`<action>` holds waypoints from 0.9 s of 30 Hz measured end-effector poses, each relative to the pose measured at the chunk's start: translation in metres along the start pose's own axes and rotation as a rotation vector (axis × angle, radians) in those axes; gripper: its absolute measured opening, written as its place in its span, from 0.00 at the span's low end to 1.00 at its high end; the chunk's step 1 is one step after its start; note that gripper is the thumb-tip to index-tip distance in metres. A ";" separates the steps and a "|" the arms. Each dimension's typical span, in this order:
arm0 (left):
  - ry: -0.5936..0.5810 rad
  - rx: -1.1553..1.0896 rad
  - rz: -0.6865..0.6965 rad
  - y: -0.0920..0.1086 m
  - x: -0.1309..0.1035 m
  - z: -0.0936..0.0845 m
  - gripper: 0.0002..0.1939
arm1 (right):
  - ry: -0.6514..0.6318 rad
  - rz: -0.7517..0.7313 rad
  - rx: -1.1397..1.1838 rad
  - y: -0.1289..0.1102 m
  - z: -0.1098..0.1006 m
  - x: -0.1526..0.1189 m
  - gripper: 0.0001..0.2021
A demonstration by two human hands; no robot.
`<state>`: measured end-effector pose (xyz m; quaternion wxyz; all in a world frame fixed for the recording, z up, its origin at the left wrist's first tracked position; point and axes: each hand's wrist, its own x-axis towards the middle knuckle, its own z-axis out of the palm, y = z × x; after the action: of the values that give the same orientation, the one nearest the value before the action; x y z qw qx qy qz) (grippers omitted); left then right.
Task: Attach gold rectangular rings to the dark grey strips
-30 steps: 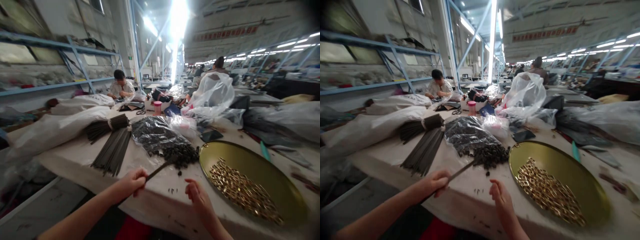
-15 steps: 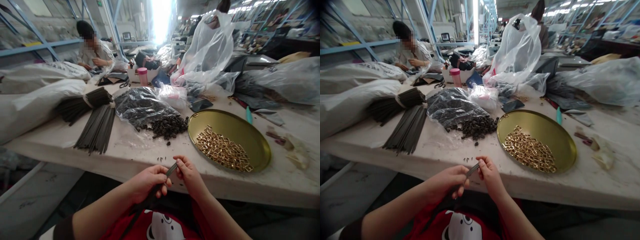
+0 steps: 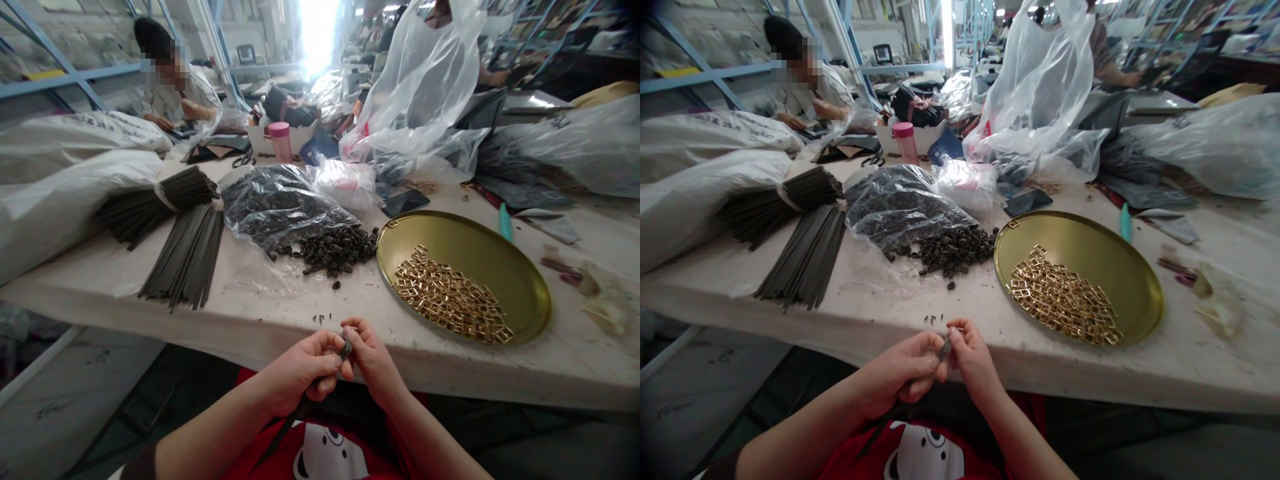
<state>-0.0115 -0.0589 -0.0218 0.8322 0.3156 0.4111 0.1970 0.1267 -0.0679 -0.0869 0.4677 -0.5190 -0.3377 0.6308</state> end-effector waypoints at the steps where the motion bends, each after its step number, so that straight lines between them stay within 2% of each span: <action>1: 0.004 0.020 0.000 0.001 -0.001 0.000 0.10 | 0.053 -0.114 -0.124 -0.001 -0.002 -0.001 0.11; 3: 0.027 0.068 0.005 0.003 -0.002 0.001 0.08 | 0.106 -0.347 -0.380 -0.007 -0.006 -0.005 0.09; 4: 0.046 0.094 0.011 0.004 -0.003 0.001 0.08 | 0.090 -0.434 -0.486 -0.011 -0.007 -0.008 0.08; 7: 0.099 0.160 0.035 0.003 -0.005 0.000 0.05 | -0.049 -0.544 -0.660 -0.022 -0.010 -0.015 0.07; 14: 0.202 0.344 0.147 -0.005 -0.008 0.002 0.03 | -0.204 -0.434 -0.699 -0.029 -0.008 -0.020 0.08; 17: 0.216 0.398 0.145 -0.007 -0.011 0.004 0.03 | -0.232 -0.442 -0.786 -0.027 -0.007 -0.021 0.10; 20: 0.206 0.351 0.119 -0.010 -0.015 0.004 0.04 | -0.165 -0.438 -0.837 -0.022 -0.006 -0.021 0.11; 25: 0.192 0.215 0.094 -0.011 -0.020 -0.004 0.07 | 0.028 -0.373 -0.744 -0.018 -0.012 -0.021 0.14; 27: 0.200 0.188 0.098 -0.009 -0.023 -0.007 0.08 | 0.067 -0.377 -0.761 -0.021 -0.016 -0.022 0.16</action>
<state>-0.0303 -0.0762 -0.0187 0.7432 0.3904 0.4930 0.2284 0.1475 -0.0823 -0.0645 0.3606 -0.6041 -0.6200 0.3473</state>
